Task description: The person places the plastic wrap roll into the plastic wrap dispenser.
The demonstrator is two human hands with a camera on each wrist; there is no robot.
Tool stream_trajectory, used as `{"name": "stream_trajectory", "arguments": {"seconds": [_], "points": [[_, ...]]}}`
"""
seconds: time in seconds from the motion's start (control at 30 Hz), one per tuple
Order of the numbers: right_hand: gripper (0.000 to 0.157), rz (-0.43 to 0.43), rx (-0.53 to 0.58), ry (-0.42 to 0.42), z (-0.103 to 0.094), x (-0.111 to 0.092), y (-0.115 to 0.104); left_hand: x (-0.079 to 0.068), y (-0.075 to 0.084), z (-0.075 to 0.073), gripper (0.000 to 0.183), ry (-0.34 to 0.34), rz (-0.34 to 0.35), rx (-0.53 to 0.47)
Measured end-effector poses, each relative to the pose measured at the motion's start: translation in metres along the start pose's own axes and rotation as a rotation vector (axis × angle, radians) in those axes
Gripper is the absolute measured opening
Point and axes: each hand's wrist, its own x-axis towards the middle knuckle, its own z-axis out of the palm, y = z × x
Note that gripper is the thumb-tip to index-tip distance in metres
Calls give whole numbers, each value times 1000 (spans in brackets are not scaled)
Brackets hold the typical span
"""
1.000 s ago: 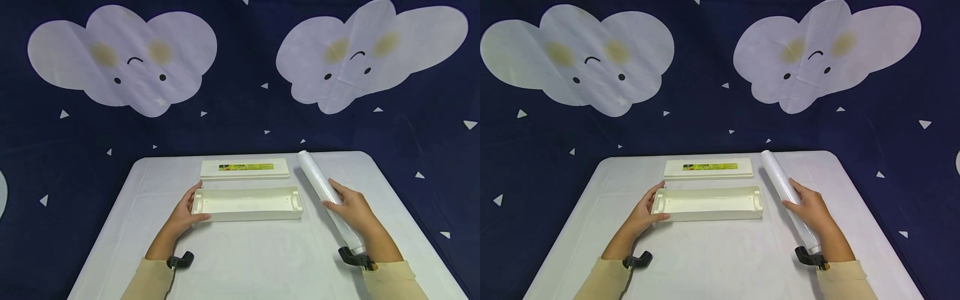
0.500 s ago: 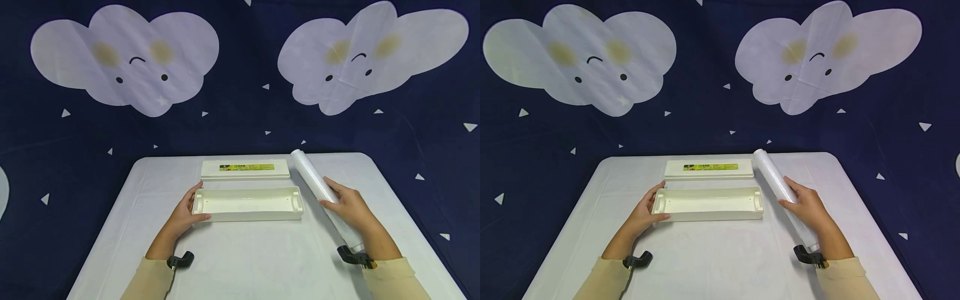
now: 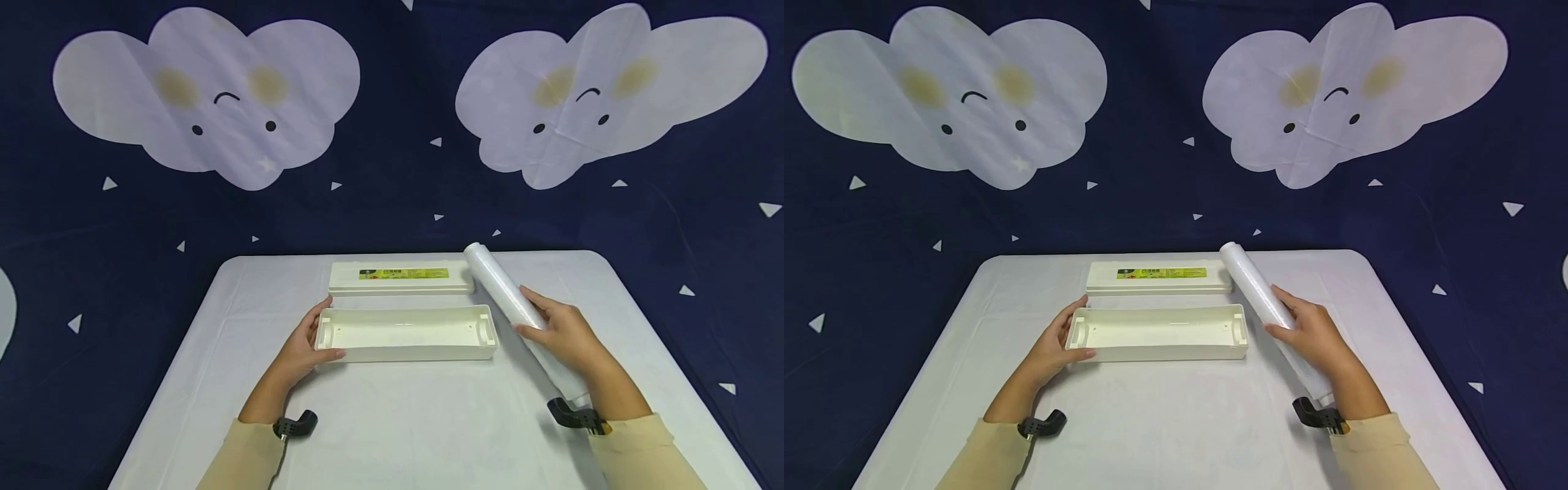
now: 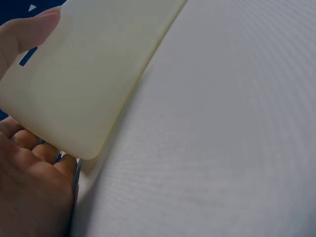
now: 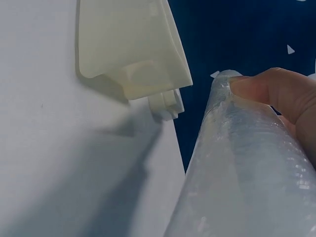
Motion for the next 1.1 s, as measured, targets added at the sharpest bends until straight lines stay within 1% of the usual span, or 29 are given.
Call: {"name": "stream_trajectory", "arguments": {"seconds": [0.27, 0.47, 0.63, 0.77, 1.1], "points": [[78, -40, 13, -14, 1, 5, -1, 0, -2, 1, 119, 7, 4, 24], [77, -63, 2, -10, 2, 6, -4, 1, -2, 1, 120, 0, 10, 6], [77, -70, 2, -19, 2, 8, -6, 0, -2, 0, 120, 3, 6, 11], [76, -91, 8, -20, 1, 11, -8, 0, -1, 1, 120, 4, 6, 21], [75, -124, 19, -50, 0, 20, -14, 0, -1, 0, 120, 7, 2, 24]]}}
